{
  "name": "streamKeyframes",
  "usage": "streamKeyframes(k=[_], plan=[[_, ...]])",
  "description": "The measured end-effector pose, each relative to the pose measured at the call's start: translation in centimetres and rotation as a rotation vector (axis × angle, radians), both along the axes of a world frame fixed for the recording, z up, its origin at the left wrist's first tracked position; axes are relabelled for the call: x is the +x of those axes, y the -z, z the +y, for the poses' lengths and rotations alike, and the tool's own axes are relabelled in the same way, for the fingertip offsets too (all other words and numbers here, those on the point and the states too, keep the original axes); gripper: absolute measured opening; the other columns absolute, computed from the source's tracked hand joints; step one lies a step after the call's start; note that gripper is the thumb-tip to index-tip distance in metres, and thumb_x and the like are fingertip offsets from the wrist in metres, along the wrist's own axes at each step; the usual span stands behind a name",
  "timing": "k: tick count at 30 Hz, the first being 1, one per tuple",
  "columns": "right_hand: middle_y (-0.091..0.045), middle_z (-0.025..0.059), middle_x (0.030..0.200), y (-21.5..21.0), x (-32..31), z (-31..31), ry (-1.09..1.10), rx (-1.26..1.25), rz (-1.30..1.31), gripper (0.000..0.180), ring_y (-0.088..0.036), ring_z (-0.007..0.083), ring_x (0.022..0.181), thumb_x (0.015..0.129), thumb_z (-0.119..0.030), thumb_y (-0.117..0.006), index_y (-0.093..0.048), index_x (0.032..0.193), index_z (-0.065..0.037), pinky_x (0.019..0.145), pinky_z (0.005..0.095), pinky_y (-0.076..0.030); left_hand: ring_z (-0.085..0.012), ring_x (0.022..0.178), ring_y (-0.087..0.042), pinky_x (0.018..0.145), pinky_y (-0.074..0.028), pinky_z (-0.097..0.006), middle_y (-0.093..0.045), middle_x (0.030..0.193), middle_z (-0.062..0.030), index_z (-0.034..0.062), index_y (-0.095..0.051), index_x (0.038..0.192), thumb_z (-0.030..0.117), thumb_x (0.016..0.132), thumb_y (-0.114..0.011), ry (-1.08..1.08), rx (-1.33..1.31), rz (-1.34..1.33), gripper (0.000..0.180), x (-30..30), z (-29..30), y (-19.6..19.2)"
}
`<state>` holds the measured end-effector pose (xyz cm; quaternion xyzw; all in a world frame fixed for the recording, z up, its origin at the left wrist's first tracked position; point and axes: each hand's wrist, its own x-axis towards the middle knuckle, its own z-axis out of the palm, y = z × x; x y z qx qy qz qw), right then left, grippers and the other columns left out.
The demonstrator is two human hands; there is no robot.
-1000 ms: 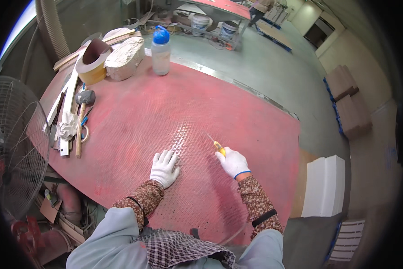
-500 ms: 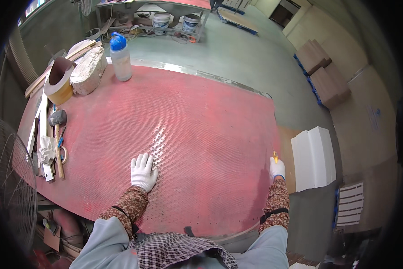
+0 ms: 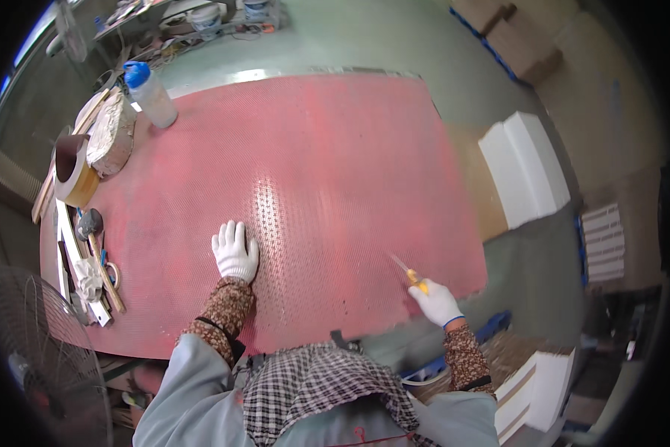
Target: Moving and stacking white furniture panels from one pallet to another in a workshop.
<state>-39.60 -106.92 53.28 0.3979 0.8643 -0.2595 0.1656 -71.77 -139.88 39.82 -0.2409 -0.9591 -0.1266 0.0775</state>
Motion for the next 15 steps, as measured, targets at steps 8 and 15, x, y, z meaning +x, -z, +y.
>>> streamKeyframes(k=[8,15], plan=[[-0.07,0.0208,0.095,-8.5,4.5,-12.0,-0.192,-0.562,-0.172,0.052,-0.067,0.0374,0.091,0.091,-0.054,-0.059,-0.065,0.119,-0.01,0.08,0.0431,-0.051,-0.0331,0.133,-0.044,0.113,-0.03,-0.05,-0.051,0.14,-0.0168,0.0032,-0.052,0.134,0.031,0.09,-0.062,0.068,-0.003,0.105,0.053,-1.5,0.8,0.3],[-0.069,0.0186,0.084,-17.0,11.8,-15.9,-0.258,-0.725,-0.273,0.051,-0.068,0.0312,0.073,0.088,-0.051,-0.065,-0.068,0.118,-0.01,0.069,0.0378,-0.053,-0.0305,0.127,-0.048,0.11,-0.033,-0.049,-0.054,0.134,-0.0146,0.0024,-0.054,0.131,0.031,0.089,-0.061,0.086,0.01,0.191,0.051,-1.6,0.1,1.5]])
